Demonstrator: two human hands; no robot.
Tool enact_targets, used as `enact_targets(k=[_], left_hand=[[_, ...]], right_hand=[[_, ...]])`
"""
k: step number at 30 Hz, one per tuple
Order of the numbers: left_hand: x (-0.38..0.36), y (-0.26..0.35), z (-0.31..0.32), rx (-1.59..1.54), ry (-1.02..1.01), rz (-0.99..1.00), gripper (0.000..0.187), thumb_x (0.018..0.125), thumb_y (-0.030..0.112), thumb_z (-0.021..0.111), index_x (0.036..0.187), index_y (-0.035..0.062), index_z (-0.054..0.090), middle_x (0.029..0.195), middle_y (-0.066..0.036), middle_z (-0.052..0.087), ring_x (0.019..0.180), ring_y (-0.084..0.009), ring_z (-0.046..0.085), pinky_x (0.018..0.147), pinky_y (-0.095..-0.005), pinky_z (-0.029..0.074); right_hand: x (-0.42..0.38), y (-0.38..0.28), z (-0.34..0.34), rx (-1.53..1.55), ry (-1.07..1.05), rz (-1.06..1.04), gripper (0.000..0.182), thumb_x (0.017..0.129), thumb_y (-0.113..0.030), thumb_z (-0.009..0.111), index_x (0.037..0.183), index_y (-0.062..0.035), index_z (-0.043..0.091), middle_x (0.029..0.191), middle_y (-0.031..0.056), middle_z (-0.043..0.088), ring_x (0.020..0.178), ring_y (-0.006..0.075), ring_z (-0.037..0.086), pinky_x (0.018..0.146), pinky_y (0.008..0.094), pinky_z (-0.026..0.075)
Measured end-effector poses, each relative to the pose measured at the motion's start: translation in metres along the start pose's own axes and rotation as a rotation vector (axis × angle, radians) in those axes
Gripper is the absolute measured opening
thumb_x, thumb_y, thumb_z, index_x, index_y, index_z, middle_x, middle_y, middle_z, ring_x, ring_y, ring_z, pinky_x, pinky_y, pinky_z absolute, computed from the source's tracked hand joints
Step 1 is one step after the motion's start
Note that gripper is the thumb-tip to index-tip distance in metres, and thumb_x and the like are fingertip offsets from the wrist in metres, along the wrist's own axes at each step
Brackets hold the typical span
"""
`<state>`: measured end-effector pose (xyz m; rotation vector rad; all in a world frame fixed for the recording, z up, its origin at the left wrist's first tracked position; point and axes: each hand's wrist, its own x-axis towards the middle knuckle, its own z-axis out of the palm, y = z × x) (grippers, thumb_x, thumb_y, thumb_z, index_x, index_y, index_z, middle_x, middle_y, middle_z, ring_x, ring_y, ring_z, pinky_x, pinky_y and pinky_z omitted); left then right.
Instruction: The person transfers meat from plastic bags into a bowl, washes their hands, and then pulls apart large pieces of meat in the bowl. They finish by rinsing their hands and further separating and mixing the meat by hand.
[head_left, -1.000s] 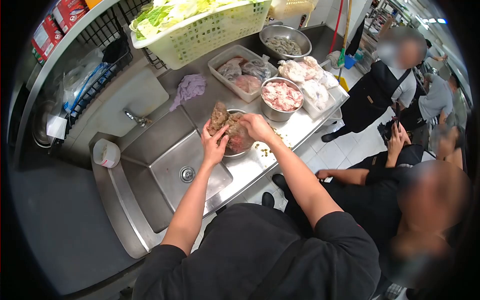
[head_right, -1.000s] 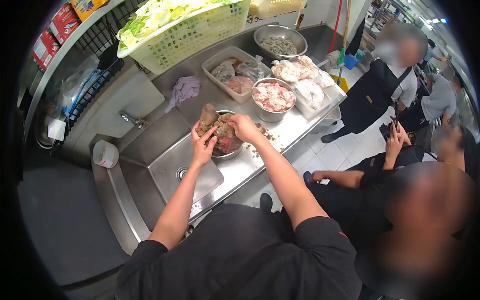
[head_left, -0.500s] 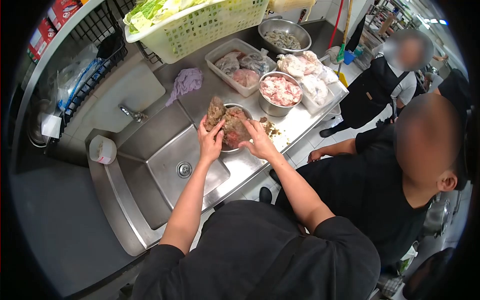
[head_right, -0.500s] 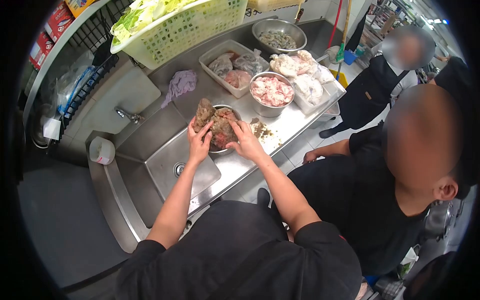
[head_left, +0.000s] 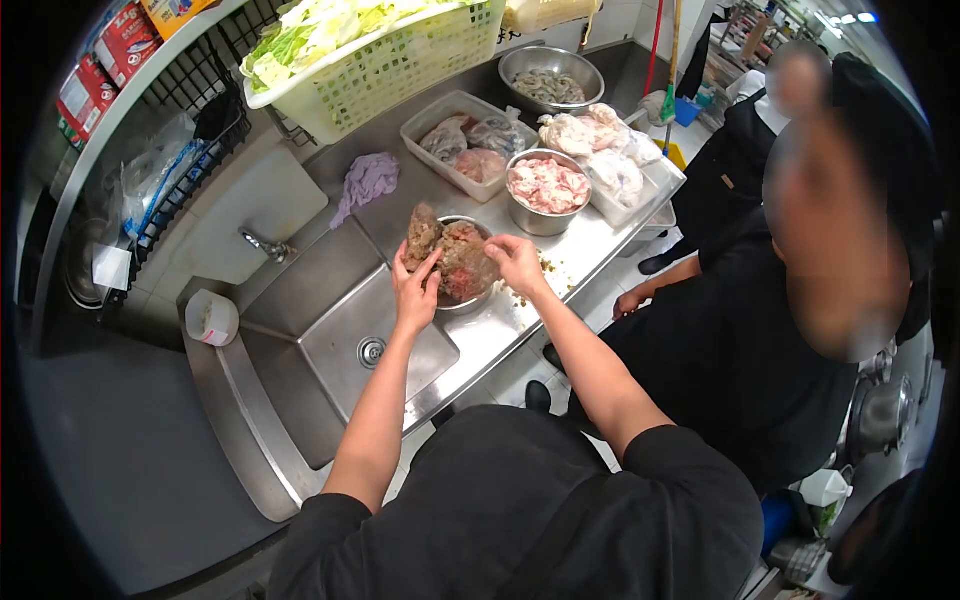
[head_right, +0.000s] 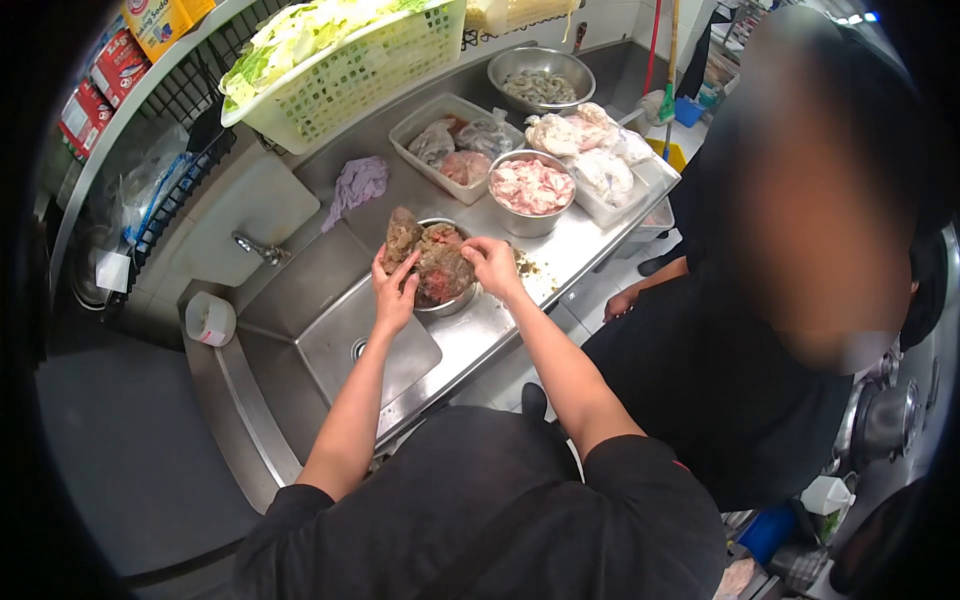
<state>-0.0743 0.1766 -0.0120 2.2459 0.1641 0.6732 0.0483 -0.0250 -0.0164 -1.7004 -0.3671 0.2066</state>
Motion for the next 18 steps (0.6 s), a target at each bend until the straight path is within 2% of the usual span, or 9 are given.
enact_targets(k=[2, 4, 5, 7, 10, 13, 15, 17, 18], left_hand=[[-0.002, 0.000, -0.001, 0.003, -0.003, -0.007, 0.043, 0.095, 0.013, 0.067, 0.136, 0.0279, 0.072, 0.162, -0.022, 0.031, 0.147, -0.0418, 0.036, 0.122, -0.0485, 0.031], [-0.002, 0.000, -0.001, 0.004, -0.003, -0.003, 0.043, 0.096, 0.013, 0.067, 0.136, 0.0275, 0.071, 0.162, -0.022, 0.031, 0.147, -0.0419, 0.036, 0.122, -0.0484, 0.031], [-0.002, -0.001, 0.000, 0.007, -0.003, -0.001, 0.043, 0.096, 0.012, 0.067, 0.136, 0.0271, 0.071, 0.162, -0.022, 0.032, 0.147, -0.0421, 0.036, 0.122, -0.0483, 0.031], [-0.003, -0.004, 0.000, 0.011, 0.002, 0.004, 0.043, 0.096, 0.012, 0.067, 0.136, 0.0268, 0.071, 0.162, -0.023, 0.032, 0.148, -0.0422, 0.036, 0.123, -0.0481, 0.031], [-0.003, -0.004, 0.000, 0.018, 0.007, 0.017, 0.044, 0.096, 0.012, 0.066, 0.137, 0.0264, 0.071, 0.162, -0.023, 0.032, 0.148, -0.0425, 0.036, 0.123, -0.0480, 0.031], [-0.003, -0.005, 0.000, 0.012, 0.007, 0.019, 0.044, 0.096, 0.012, 0.066, 0.137, 0.0262, 0.070, 0.162, -0.024, 0.032, 0.148, -0.0427, 0.036, 0.123, -0.0479, 0.030], [-0.003, -0.004, 0.000, 0.002, 0.003, 0.012, 0.044, 0.096, 0.012, 0.066, 0.138, 0.0261, 0.070, 0.162, -0.024, 0.032, 0.148, -0.0428, 0.035, 0.123, -0.0478, 0.030], [-0.003, -0.002, 0.000, 0.012, 0.011, 0.020, 0.044, 0.096, 0.012, 0.066, 0.138, 0.0262, 0.070, 0.162, -0.024, 0.032, 0.148, -0.0429, 0.035, 0.123, -0.0477, 0.030], [-0.002, -0.001, 0.001, 0.012, 0.010, 0.020, 0.044, 0.096, 0.012, 0.066, 0.138, 0.0262, 0.070, 0.162, -0.024, 0.032, 0.148, -0.0429, 0.035, 0.123, -0.0477, 0.030]], right_hand=[[0.001, 0.005, -0.001, 0.141, 0.010, 0.077, 0.016, 0.098, -0.011, 0.071, 0.108, 0.0006, 0.077, 0.092, 0.0104, 0.077, 0.079, 0.0180, 0.069, 0.073, 0.0334, 0.055], [0.003, 0.013, -0.003, 0.217, 0.021, 0.131, 0.016, 0.101, -0.009, 0.068, 0.111, 0.0019, 0.074, 0.093, 0.0080, 0.075, 0.074, 0.0120, 0.065, 0.063, 0.0279, 0.054], [0.002, 0.012, -0.004, 0.214, 0.018, 0.131, 0.016, 0.101, -0.009, 0.068, 0.111, 0.0019, 0.074, 0.093, 0.0080, 0.075, 0.074, 0.0120, 0.065, 0.063, 0.0279, 0.054], [-0.004, 0.010, -0.006, 0.446, 0.091, 0.190, 0.015, 0.101, -0.008, 0.069, 0.111, 0.0016, 0.073, 0.093, 0.0081, 0.074, 0.071, 0.0114, 0.063, 0.061, 0.0270, 0.054], [-0.005, 0.023, -0.016, 0.456, 0.156, 0.132, 0.014, 0.102, -0.008, 0.067, 0.111, 0.0017, 0.072, 0.091, 0.0078, 0.073, 0.068, 0.0114, 0.061, 0.060, 0.0275, 0.053], [-0.012, -0.004, -0.039, 0.482, 0.239, 0.119, 0.014, 0.103, -0.008, 0.064, 0.113, 0.0013, 0.069, 0.090, 0.0073, 0.072, 0.069, 0.0114, 0.062, 0.060, 0.0272, 0.053], [-0.013, -0.011, -0.050, 0.501, 0.245, 0.071, 0.014, 0.104, -0.008, 0.064, 0.114, 0.0005, 0.067, 0.091, 0.0075, 0.072, 0.072, 0.0105, 0.063, 0.063, 0.0267, 0.054], [-0.013, -0.014, -0.055, 0.316, 0.407, -0.071, 0.015, 0.106, -0.010, 0.061, 0.116, 0.0010, 0.067, 0.092, 0.0055, 0.071, 0.078, 0.0102, 0.064, 0.070, 0.0260, 0.055], [-0.008, 0.017, -0.057, 0.167, 0.380, -0.112, 0.016, 0.103, -0.012, 0.064, 0.115, -0.0023, 0.069, 0.095, 0.0082, 0.074, 0.081, 0.0205, 0.069, 0.078, 0.0345, 0.057]])
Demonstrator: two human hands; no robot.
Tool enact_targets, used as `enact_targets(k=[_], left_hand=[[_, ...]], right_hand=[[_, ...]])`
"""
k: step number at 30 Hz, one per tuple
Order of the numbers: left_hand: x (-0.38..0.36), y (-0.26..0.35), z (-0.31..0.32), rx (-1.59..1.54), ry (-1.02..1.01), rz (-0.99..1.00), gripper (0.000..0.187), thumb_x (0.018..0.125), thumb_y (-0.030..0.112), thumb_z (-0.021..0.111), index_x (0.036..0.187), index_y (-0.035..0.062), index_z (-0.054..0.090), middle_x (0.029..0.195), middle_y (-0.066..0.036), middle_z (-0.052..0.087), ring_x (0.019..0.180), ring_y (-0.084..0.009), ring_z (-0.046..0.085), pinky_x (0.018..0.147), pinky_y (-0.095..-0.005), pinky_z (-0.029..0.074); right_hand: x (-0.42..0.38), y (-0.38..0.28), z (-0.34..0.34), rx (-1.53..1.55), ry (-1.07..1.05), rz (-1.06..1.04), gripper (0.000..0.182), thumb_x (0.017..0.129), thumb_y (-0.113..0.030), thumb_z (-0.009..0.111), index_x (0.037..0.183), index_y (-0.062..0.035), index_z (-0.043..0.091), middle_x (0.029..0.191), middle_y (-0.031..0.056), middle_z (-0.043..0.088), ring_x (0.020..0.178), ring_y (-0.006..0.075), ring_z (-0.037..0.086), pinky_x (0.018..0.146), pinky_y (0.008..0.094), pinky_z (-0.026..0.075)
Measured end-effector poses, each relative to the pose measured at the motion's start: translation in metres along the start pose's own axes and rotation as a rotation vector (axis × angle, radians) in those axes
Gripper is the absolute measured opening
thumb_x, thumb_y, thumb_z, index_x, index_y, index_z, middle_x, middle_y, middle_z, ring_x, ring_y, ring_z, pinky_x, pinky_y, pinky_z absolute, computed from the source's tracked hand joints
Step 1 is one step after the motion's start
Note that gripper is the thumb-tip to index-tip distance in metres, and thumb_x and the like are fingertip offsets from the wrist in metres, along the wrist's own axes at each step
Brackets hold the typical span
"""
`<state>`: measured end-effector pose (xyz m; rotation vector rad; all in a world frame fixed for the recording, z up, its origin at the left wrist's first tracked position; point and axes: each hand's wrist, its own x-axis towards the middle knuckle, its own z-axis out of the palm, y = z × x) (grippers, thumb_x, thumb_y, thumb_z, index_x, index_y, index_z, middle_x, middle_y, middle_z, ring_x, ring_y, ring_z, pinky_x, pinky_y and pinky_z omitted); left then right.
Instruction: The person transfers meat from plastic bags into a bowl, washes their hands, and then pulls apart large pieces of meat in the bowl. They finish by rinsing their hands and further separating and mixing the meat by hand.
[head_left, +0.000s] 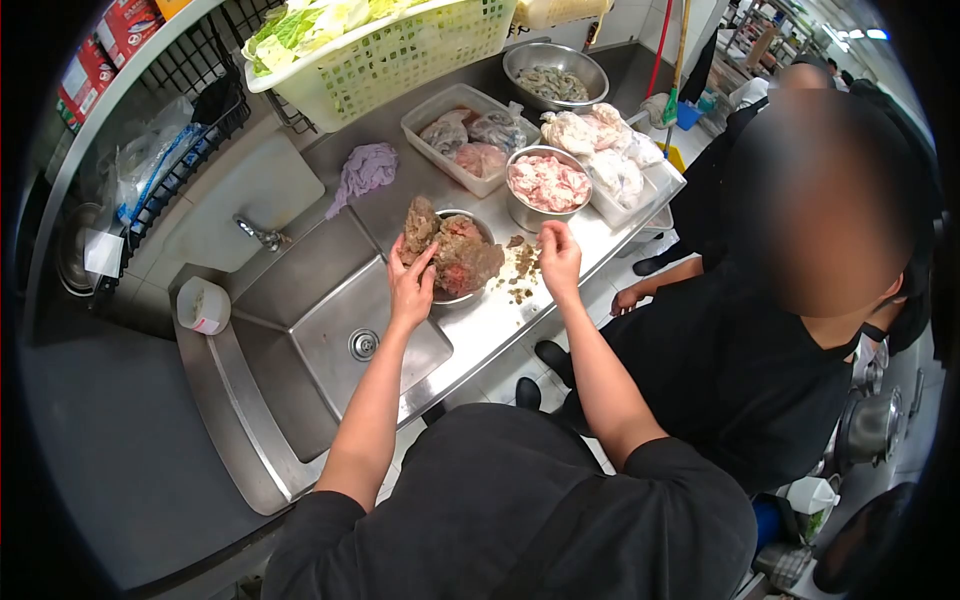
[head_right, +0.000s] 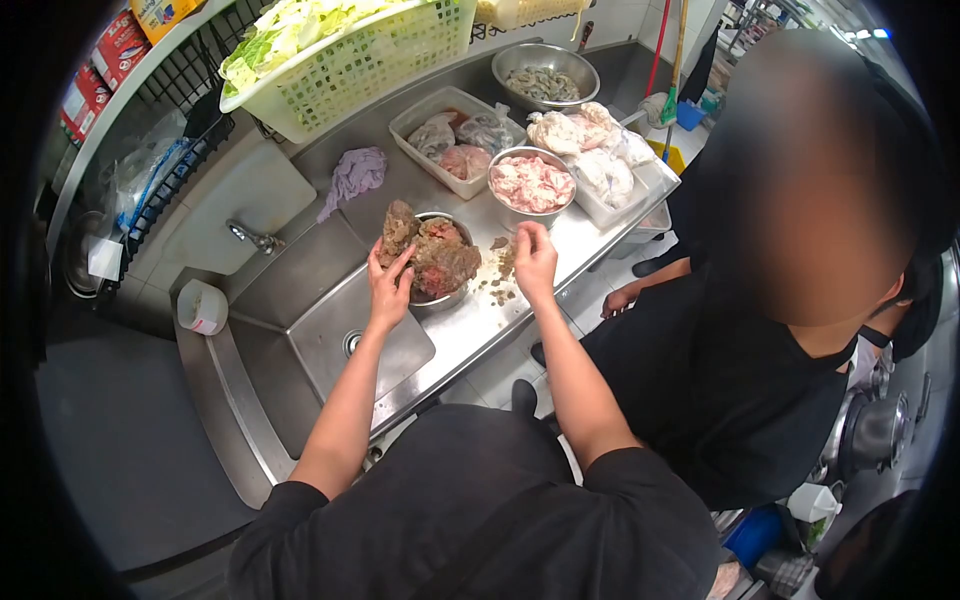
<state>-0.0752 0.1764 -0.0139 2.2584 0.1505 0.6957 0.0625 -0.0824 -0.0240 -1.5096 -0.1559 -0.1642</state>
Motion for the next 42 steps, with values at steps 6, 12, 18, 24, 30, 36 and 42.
enact_targets(k=[6, 12, 18, 24, 30, 36, 42], left_hand=[[-0.001, -0.008, -0.007, -0.036, -0.029, 0.025, 0.044, 0.096, 0.016, 0.068, 0.139, 0.0222, 0.069, 0.162, -0.022, 0.035, 0.148, -0.0410, 0.038, 0.122, -0.0471, 0.031], [0.002, 0.008, -0.014, -0.160, 0.118, -0.048, 0.048, 0.095, 0.015, 0.072, 0.142, 0.0123, 0.064, 0.154, -0.018, 0.047, 0.141, -0.0362, 0.047, 0.118, -0.0440, 0.038], [0.007, 0.008, -0.015, -0.237, 0.213, -0.155, 0.049, 0.092, 0.013, 0.076, 0.137, 0.0017, 0.061, 0.137, -0.017, 0.062, 0.124, -0.0332, 0.062, 0.106, -0.0405, 0.049], [0.014, 0.002, -0.025, -0.216, 0.184, -0.251, 0.043, 0.089, 0.014, 0.079, 0.127, 0.0008, 0.066, 0.128, -0.014, 0.066, 0.115, -0.0320, 0.066, 0.099, -0.0409, 0.053], [0.023, 0.011, -0.029, -0.107, 0.216, -0.143, 0.039, 0.086, 0.014, 0.082, 0.122, 0.0034, 0.071, 0.124, -0.012, 0.067, 0.108, -0.0256, 0.067, 0.088, -0.0362, 0.055], [0.029, 0.018, -0.023, 0.087, 0.241, -0.033, 0.036, 0.085, 0.014, 0.080, 0.117, 0.0031, 0.070, 0.118, -0.015, 0.066, 0.110, -0.0361, 0.061, 0.095, -0.0445, 0.051], [0.037, 0.010, -0.017, 0.216, 0.294, 0.108, 0.020, 0.091, 0.010, 0.073, 0.109, 0.0003, 0.072, 0.102, -0.017, 0.071, 0.095, -0.0347, 0.069, 0.083, -0.0428, 0.055]], right_hand=[[-0.010, 0.021, -0.002, -0.890, -0.219, -0.054, 0.014, 0.091, -0.009, 0.068, 0.101, -0.0017, 0.074, 0.103, 0.0214, 0.070, 0.099, 0.0418, 0.066, 0.089, 0.0478, 0.053], [0.003, -0.049, 0.066, -0.436, -0.375, -0.373, 0.024, 0.089, -0.002, 0.068, 0.113, 0.0003, 0.068, 0.107, 0.0199, 0.066, 0.108, 0.0427, 0.061, 0.095, 0.0485, 0.050], [0.007, -0.090, 0.151, -0.589, -0.790, -0.774, 0.037, 0.080, -0.002, 0.073, 0.117, -0.0096, 0.072, 0.119, 0.0098, 0.064, 0.124, 0.0366, 0.052, 0.098, 0.0430, 0.053], [0.024, -0.080, 0.162, -0.704, -0.924, -0.851, 0.026, 0.075, 0.000, 0.071, 0.098, -0.0121, 0.075, 0.106, 0.0044, 0.068, 0.114, 0.0304, 0.057, 0.091, 0.0383, 0.055], [0.024, -0.073, 0.146, -0.241, -0.568, -0.486, 0.022, 0.093, 0.001, 0.067, 0.115, -0.0004, 0.073, 0.102, 0.0122, 0.074, 0.081, 0.0270, 0.068, 0.076, 0.0348, 0.056], [0.017, -0.063, 0.098, 0.174, -0.468, 0.169, 0.022, 0.100, 0.002, 0.061, 0.120, 0.0075, 0.067, 0.097, 0.0117, 0.074, 0.072, 0.0113, 0.064, 0.062, 0.0266, 0.052], [0.008, -0.030, 0.047, 0.370, -0.278, 0.272, 0.020, 0.101, 0.000, 0.063, 0.120, 0.0044, 0.065, 0.097, 0.0131, 0.071, 0.071, 0.0142, 0.065, 0.060, 0.0259, 0.053]])
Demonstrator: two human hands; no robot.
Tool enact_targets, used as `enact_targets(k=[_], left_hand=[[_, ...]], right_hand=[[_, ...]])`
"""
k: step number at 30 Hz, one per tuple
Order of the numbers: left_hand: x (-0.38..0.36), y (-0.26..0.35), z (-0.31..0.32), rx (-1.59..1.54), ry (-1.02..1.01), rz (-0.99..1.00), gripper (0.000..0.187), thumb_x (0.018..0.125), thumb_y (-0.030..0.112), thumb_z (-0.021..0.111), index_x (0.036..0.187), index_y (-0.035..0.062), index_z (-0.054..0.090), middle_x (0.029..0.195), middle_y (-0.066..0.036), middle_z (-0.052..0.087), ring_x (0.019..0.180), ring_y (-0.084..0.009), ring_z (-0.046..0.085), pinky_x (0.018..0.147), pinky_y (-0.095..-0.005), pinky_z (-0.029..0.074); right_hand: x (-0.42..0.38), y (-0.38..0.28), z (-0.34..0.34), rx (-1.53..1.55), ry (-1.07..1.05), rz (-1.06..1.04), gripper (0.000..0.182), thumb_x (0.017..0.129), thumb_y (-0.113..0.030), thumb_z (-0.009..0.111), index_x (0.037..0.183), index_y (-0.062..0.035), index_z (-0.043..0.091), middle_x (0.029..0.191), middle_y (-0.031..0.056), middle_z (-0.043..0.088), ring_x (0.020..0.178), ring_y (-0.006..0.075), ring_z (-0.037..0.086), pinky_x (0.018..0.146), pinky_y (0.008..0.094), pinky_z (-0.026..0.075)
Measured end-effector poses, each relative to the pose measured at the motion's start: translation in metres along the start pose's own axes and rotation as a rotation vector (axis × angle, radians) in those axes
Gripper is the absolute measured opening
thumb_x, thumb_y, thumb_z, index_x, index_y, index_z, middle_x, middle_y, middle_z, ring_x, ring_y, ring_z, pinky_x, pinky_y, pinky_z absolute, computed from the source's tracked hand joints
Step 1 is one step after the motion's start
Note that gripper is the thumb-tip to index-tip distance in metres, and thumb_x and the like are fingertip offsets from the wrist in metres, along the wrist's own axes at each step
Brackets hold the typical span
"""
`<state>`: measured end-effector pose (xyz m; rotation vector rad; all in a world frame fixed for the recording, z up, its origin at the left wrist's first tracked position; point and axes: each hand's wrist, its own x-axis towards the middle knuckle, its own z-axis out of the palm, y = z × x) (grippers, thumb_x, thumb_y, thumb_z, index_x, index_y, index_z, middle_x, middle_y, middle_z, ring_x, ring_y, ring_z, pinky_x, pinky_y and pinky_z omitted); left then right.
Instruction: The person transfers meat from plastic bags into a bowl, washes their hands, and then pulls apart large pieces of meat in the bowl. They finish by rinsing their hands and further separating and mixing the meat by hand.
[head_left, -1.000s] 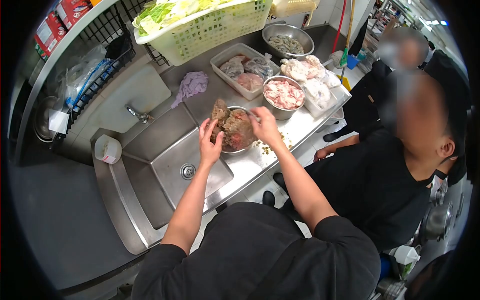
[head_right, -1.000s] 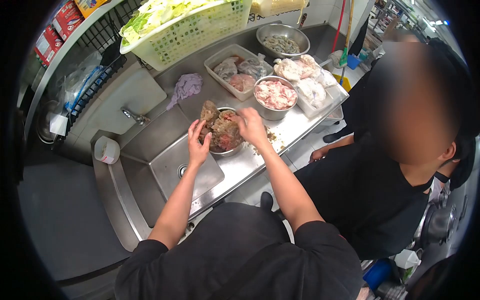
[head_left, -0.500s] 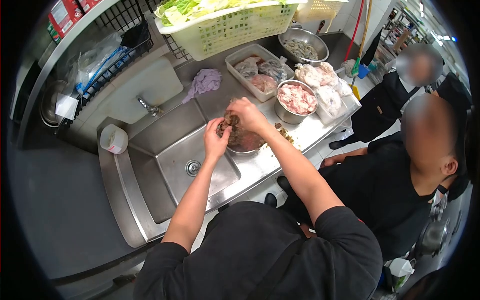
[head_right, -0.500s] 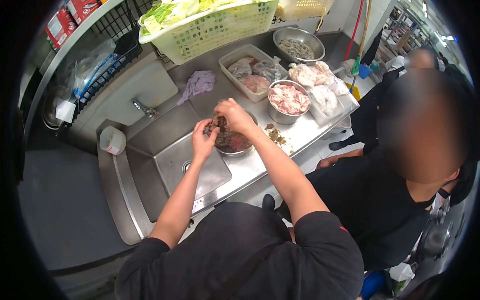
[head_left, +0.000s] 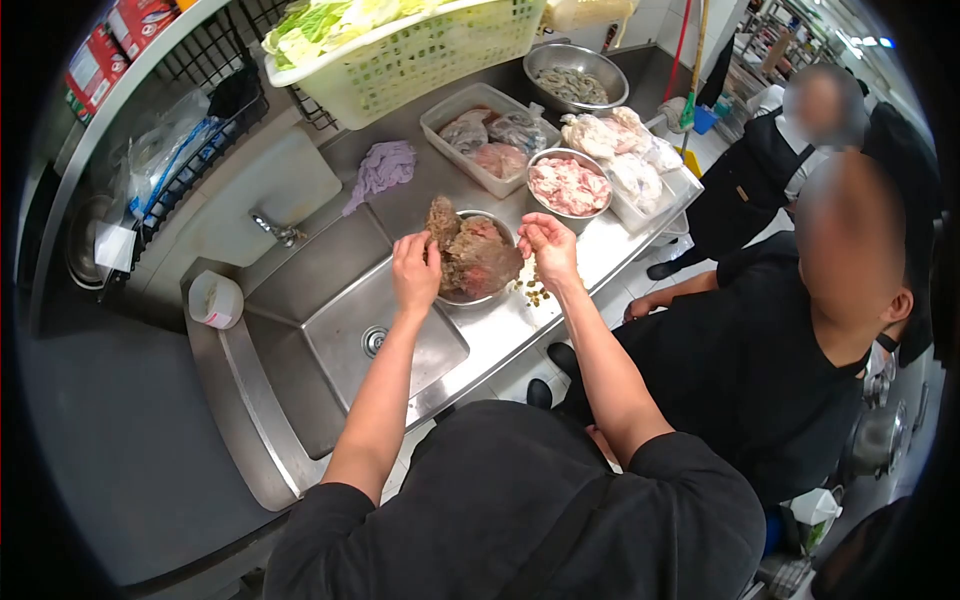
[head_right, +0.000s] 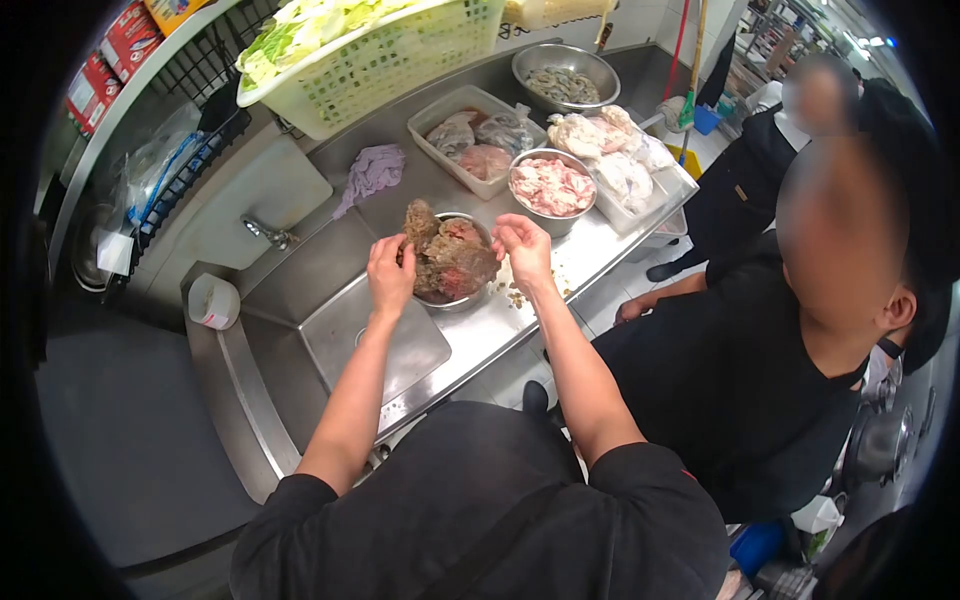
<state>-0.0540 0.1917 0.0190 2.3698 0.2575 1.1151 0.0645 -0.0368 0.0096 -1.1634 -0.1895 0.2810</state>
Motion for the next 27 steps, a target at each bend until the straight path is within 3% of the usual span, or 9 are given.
enact_targets(k=[5, 7, 8, 15, 19, 21, 23, 25, 27], left_hand=[[0.007, -0.003, -0.008, -0.063, -0.025, -0.076, 0.018, 0.095, 0.012, 0.072, 0.108, -0.0007, 0.074, 0.097, -0.017, 0.074, 0.084, -0.0319, 0.073, 0.079, -0.0403, 0.057], [0.006, 0.000, -0.016, -0.160, -0.028, -0.229, 0.020, 0.095, 0.014, 0.073, 0.109, -0.0008, 0.075, 0.097, -0.017, 0.075, 0.086, -0.0296, 0.074, 0.079, -0.0381, 0.058], [0.004, -0.005, -0.017, -0.161, 0.013, -0.236, 0.021, 0.095, 0.016, 0.075, 0.108, -0.0006, 0.076, 0.094, -0.014, 0.077, 0.084, -0.0234, 0.075, 0.077, -0.0349, 0.058], [-0.030, -0.045, -0.037, -0.222, 0.009, -0.621, 0.022, 0.093, 0.020, 0.080, 0.103, 0.0007, 0.077, 0.086, -0.007, 0.078, 0.074, -0.0144, 0.071, 0.074, -0.0290, 0.056], [-0.049, -0.055, -0.034, -0.110, -0.011, -0.545, 0.031, 0.091, 0.023, 0.082, 0.111, 0.0006, 0.075, 0.100, -0.011, 0.077, 0.087, -0.0146, 0.072, 0.080, -0.0325, 0.057], [-0.044, -0.036, -0.035, -0.233, -0.067, -0.567, 0.037, 0.089, 0.024, 0.082, 0.115, -0.0003, 0.073, 0.110, -0.015, 0.075, 0.095, -0.0205, 0.071, 0.085, -0.0357, 0.056], [-0.039, -0.015, -0.033, -0.353, -0.116, -0.593, 0.042, 0.088, 0.024, 0.082, 0.120, -0.0013, 0.071, 0.120, -0.018, 0.072, 0.104, -0.0264, 0.071, 0.090, -0.0389, 0.056], [-0.040, -0.001, -0.027, -0.126, -0.226, -0.251, 0.063, 0.083, 0.022, 0.085, 0.135, -0.0021, 0.060, 0.126, -0.021, 0.068, 0.114, -0.0354, 0.066, 0.099, -0.0448, 0.052], [-0.044, 0.008, -0.017, 0.020, -0.253, -0.231, 0.072, 0.080, 0.020, 0.085, 0.141, -0.0018, 0.053, 0.128, -0.023, 0.066, 0.118, -0.0388, 0.062, 0.102, -0.0465, 0.050]], right_hand=[[-0.007, 0.002, -0.043, 0.318, -0.017, -0.018, 0.022, 0.103, -0.009, 0.065, 0.121, 0.0030, 0.067, 0.102, 0.0095, 0.072, 0.082, 0.0175, 0.068, 0.074, 0.0306, 0.057], [-0.007, 0.005, -0.054, -0.432, 0.022, 0.118, 0.030, 0.100, -0.015, 0.070, 0.124, 0.0024, 0.068, 0.113, 0.0121, 0.072, 0.097, 0.0261, 0.070, 0.091, 0.0370, 0.056], [-0.009, 0.009, -0.058, -1.026, 0.018, -0.098, 0.038, 0.095, -0.020, 0.075, 0.126, 0.0000, 0.069, 0.123, 0.0168, 0.070, 0.112, 0.0339, 0.066, 0.103, 0.0426, 0.051], [-0.038, -0.029, 0.023, -1.201, -0.320, -0.400, 0.064, 0.086, -0.025, 0.080, 0.142, -0.0059, 0.055, 0.137, 0.0202, 0.059, 0.127, 0.0382, 0.055, 0.105, 0.0547, 0.046], [-0.052, -0.010, 0.072, -1.617, -0.314, -0.405, 0.084, 0.078, -0.031, 0.086, 0.149, -0.0092, 0.045, 0.141, 0.0216, 0.053, 0.126, 0.0387, 0.053, 0.098, 0.0629, 0.045], [-0.043, -0.008, 0.079, -1.631, -0.401, -0.165, 0.095, 0.073, -0.036, 0.089, 0.151, -0.0110, 0.041, 0.145, 0.0236, 0.047, 0.131, 0.0404, 0.048, 0.095, 0.0688, 0.044], [-0.034, -0.010, 0.074, -1.601, -0.412, -0.138, 0.099, 0.070, -0.036, 0.090, 0.152, -0.0114, 0.042, 0.140, 0.0202, 0.051, 0.132, 0.0419, 0.051, 0.100, 0.0663, 0.044], [-0.025, -0.005, 0.063, -1.471, -0.422, -0.143, 0.093, 0.069, -0.032, 0.089, 0.150, -0.0123, 0.047, 0.136, 0.0193, 0.056, 0.125, 0.0425, 0.059, 0.100, 0.0581, 0.049], [-0.011, 0.002, 0.049, -1.371, -0.426, -0.183, 0.086, 0.069, -0.030, 0.087, 0.147, -0.0137, 0.054, 0.131, 0.0202, 0.062, 0.115, 0.0427, 0.065, 0.098, 0.0497, 0.053]])
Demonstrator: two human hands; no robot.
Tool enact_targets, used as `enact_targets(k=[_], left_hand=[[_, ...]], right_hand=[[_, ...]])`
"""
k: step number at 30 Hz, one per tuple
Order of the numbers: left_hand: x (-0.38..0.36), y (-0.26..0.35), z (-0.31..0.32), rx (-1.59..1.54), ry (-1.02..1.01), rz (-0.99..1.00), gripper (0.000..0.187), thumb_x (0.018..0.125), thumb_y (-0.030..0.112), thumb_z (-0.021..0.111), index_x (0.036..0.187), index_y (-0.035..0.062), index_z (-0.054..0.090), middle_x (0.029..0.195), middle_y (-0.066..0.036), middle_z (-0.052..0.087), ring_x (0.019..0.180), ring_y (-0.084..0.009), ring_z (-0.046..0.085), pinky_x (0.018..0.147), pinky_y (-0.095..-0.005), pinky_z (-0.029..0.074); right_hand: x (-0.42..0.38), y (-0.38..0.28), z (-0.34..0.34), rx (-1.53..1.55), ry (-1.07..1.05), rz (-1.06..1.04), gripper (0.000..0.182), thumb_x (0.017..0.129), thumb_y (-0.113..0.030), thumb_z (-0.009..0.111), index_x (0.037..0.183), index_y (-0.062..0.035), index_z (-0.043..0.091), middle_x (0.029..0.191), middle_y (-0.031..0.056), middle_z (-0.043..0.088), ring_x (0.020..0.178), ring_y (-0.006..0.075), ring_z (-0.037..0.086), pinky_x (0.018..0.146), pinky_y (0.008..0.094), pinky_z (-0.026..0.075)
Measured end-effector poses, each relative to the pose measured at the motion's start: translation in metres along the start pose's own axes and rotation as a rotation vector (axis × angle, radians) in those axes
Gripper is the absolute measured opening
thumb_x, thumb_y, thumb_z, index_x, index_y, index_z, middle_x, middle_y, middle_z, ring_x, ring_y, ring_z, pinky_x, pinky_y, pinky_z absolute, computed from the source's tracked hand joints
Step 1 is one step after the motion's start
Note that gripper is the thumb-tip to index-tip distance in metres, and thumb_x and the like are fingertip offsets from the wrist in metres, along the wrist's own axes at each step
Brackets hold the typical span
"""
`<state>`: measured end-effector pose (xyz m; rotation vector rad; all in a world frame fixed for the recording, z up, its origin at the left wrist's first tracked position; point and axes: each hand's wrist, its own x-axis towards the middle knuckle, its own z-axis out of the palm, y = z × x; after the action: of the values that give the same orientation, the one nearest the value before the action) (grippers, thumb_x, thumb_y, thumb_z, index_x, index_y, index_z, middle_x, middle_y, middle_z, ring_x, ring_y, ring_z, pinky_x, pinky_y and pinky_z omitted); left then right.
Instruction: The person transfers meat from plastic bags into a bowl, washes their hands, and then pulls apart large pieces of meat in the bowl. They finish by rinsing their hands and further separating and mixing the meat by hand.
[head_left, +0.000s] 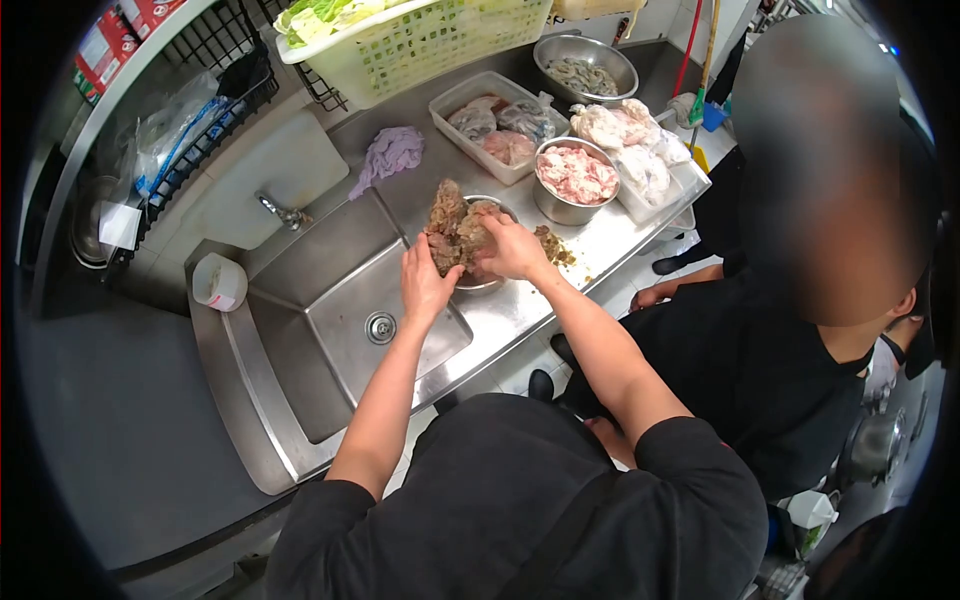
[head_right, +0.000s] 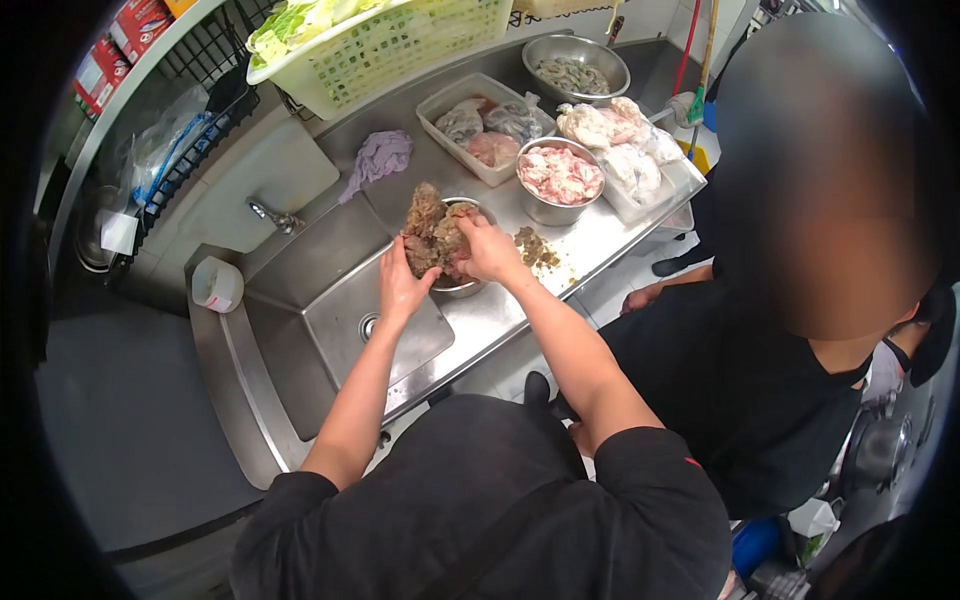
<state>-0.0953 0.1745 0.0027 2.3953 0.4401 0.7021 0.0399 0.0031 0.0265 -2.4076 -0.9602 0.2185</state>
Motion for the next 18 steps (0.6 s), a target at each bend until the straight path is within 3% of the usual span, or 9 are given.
enact_targets(k=[2, 3, 5, 7, 10, 13, 14, 16, 18], left_hand=[[0.005, 0.002, 0.005, 0.151, -0.010, 0.009, 0.081, 0.078, 0.017, 0.086, 0.147, -0.0014, 0.047, 0.129, -0.024, 0.065, 0.121, -0.0422, 0.059, 0.105, -0.0481, 0.047], [0.008, 0.001, 0.006, 0.151, -0.018, 0.008, 0.080, 0.077, 0.013, 0.084, 0.146, -0.0018, 0.045, 0.128, -0.024, 0.065, 0.120, -0.0437, 0.058, 0.105, -0.0485, 0.047], [0.014, 0.001, 0.004, 0.155, -0.026, 0.003, 0.080, 0.077, 0.010, 0.082, 0.145, -0.0022, 0.044, 0.128, -0.025, 0.065, 0.119, -0.0452, 0.057, 0.105, -0.0489, 0.046], [0.016, 0.003, 0.000, 0.116, -0.080, -0.055, 0.068, 0.078, 0.006, 0.077, 0.140, 0.0022, 0.049, 0.124, -0.026, 0.066, 0.118, -0.0475, 0.057, 0.101, -0.0508, 0.048], [0.024, -0.010, 0.009, 0.004, -0.070, -0.143, 0.059, 0.078, 0.003, 0.074, 0.134, 0.0039, 0.055, 0.116, -0.027, 0.066, 0.115, -0.0472, 0.061, 0.099, -0.0531, 0.049], [0.032, -0.015, 0.004, -0.027, -0.066, -0.130, 0.048, 0.078, 0.001, 0.072, 0.125, 0.0048, 0.064, 0.109, -0.025, 0.071, 0.105, -0.0455, 0.067, 0.094, -0.0513, 0.053], [0.035, -0.014, -0.001, -0.027, -0.066, -0.129, 0.048, 0.078, 0.001, 0.072, 0.125, 0.0048, 0.064, 0.109, -0.025, 0.071, 0.105, -0.0455, 0.067, 0.094, -0.0513, 0.053], [0.040, -0.013, -0.011, -0.091, -0.122, -0.139, 0.036, 0.080, 0.001, 0.066, 0.116, 0.0009, 0.067, 0.104, -0.026, 0.073, 0.098, -0.0456, 0.069, 0.089, -0.0500, 0.054], [0.038, -0.011, -0.016, -0.134, -0.125, -0.137, 0.036, 0.081, 0.000, 0.065, 0.117, 0.0011, 0.067, 0.102, -0.025, 0.074, 0.097, -0.0430, 0.071, 0.087, -0.0483, 0.055]], right_hand=[[0.008, 0.013, 0.002, 0.087, 0.051, -0.078, 0.082, 0.069, -0.029, 0.086, 0.144, -0.0151, 0.057, 0.130, 0.0222, 0.063, 0.114, 0.0417, 0.066, 0.097, 0.0468, 0.054], [0.003, -0.004, -0.020, 0.070, 0.046, 0.007, 0.074, 0.069, -0.027, 0.087, 0.137, -0.0095, 0.064, 0.122, 0.0226, 0.070, 0.111, 0.0414, 0.068, 0.096, 0.0472, 0.055], [0.006, -0.004, -0.037, 0.128, 0.030, 0.056, 0.073, 0.068, -0.026, 0.086, 0.135, -0.0077, 0.065, 0.120, 0.0232, 0.071, 0.111, 0.0417, 0.068, 0.097, 0.0480, 0.055], [0.008, 0.006, -0.049, 0.316, 0.033, 0.129, 0.070, 0.067, -0.026, 0.085, 0.131, -0.0035, 0.067, 0.113, 0.0272, 0.073, 0.110, 0.0431, 0.069, 0.098, 0.0478, 0.055], [0.005, 0.012, -0.066, 0.641, 0.025, 0.117, 0.065, 0.071, -0.013, 0.083, 0.131, 0.0028, 0.065, 0.110, 0.0188, 0.076, 0.104, 0.0267, 0.075, 0.093, 0.0393, 0.058], [0.011, 0.027, -0.057, 0.891, -0.004, 0.104, 0.069, 0.073, -0.008, 0.083, 0.137, 0.0036, 0.059, 0.111, 0.0127, 0.075, 0.101, 0.0249, 0.074, 0.088, 0.0403, 0.061], [0.010, 0.025, -0.059, 0.890, -0.004, 0.103, 0.069, 0.073, -0.008, 0.083, 0.137, 0.0036, 0.059, 0.111, 0.0127, 0.075, 0.101, 0.0249, 0.074, 0.088, 0.0403, 0.061], [0.008, 0.019, -0.058, 1.265, -0.065, 0.182, 0.080, 0.073, -0.008, 0.084, 0.145, 0.0038, 0.051, 0.109, 0.0101, 0.076, 0.100, 0.0308, 0.075, 0.085, 0.0442, 0.061], [0.013, 0.014, -0.055, 1.237, -0.124, 0.219, 0.083, 0.075, -0.010, 0.084, 0.148, 0.0009, 0.048, 0.115, 0.0130, 0.073, 0.109, 0.0341, 0.071, 0.092, 0.0490, 0.058]])
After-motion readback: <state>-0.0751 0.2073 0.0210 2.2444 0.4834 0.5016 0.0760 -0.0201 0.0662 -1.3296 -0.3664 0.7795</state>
